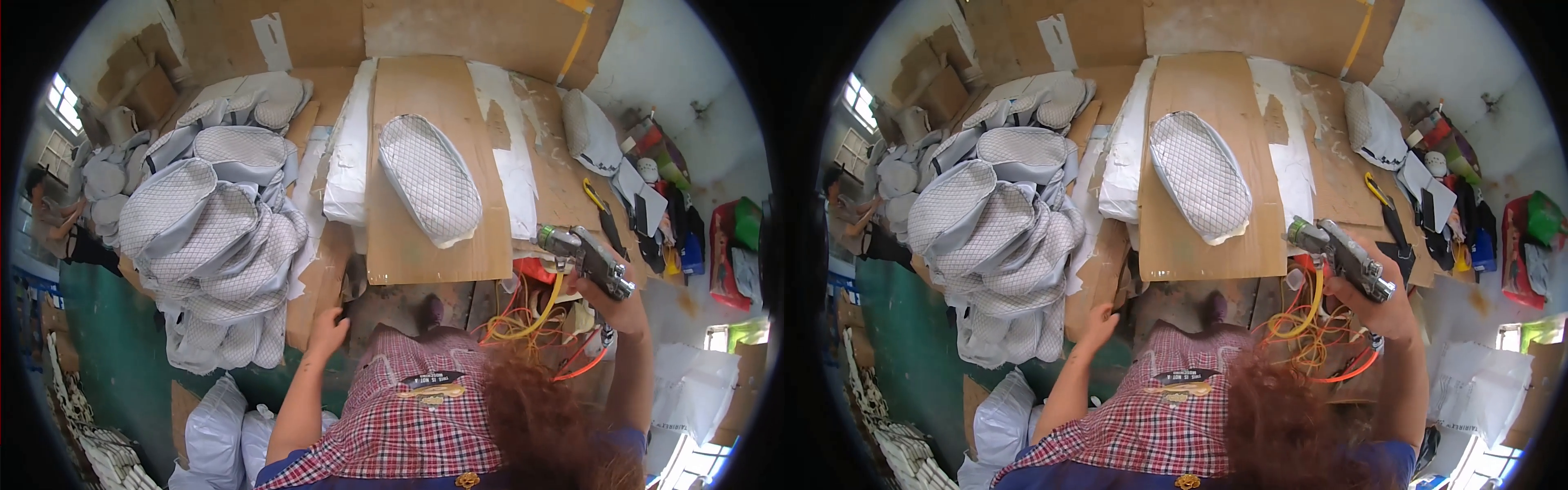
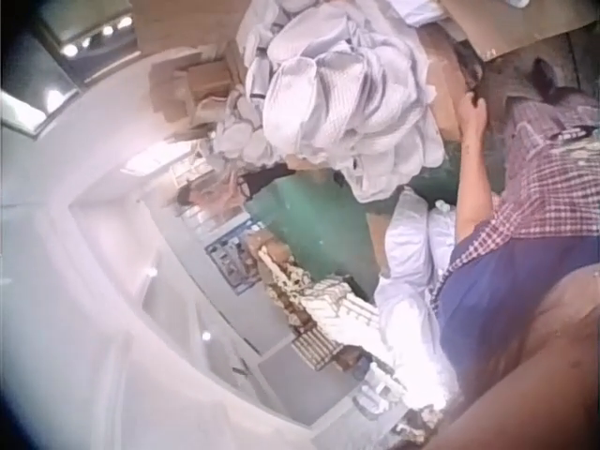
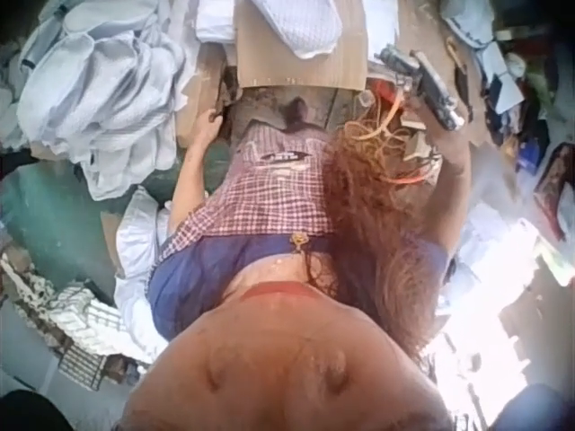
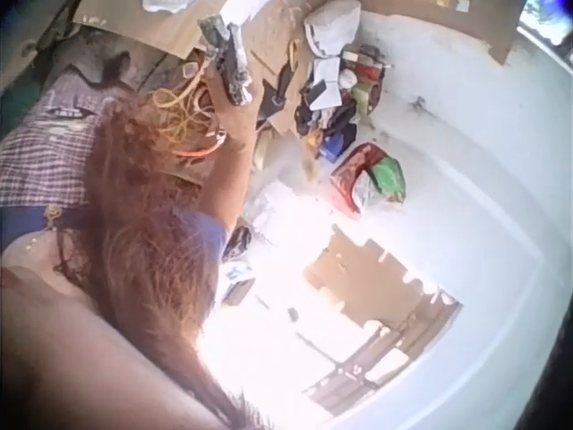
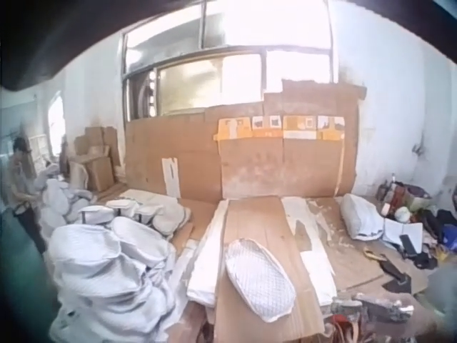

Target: The recorder uses a glue spray gun to apply adhesive to shoe parts and then joins them together at a factory workbench.

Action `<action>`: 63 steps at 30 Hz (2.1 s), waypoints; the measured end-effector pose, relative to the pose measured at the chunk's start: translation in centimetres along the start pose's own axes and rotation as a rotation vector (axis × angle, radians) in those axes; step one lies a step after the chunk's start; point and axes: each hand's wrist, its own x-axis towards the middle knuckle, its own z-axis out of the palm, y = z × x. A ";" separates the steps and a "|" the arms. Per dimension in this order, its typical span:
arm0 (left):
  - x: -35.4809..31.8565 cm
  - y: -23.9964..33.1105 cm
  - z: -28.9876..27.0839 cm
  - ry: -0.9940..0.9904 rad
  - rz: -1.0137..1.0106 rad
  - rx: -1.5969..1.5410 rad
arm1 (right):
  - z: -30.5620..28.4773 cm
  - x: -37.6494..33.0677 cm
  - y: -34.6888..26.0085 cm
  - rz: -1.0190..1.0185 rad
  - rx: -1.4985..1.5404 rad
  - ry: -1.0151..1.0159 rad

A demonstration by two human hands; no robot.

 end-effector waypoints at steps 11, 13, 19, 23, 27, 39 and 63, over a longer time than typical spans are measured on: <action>-5.2 -9.5 3.4 -0.092 -0.468 -0.135 | 1.1 -6.7 -1.7 0.027 0.003 0.158; -5.2 -7.0 3.4 -0.127 -0.508 -0.198 | 0.5 -8.3 -1.0 0.049 -0.027 0.136; -5.2 -5.9 3.2 -0.160 -0.571 -0.235 | 0.7 -11.6 -3.5 0.162 -0.029 0.260; -4.3 -4.9 3.3 -0.183 -0.633 -0.298 | 0.8 -12.8 -4.2 0.170 -0.035 0.233; -3.5 -4.3 3.1 -0.214 -0.729 -0.356 | 0.4 -13.1 -4.8 0.231 -0.082 0.274; 4.0 8.8 5.2 -0.105 -0.579 -0.902 | -3.2 -8.6 -3.0 0.174 0.000 0.235; 27.0 41.5 -8.2 0.016 0.070 -1.152 | -11.7 11.1 17.6 0.099 0.258 0.139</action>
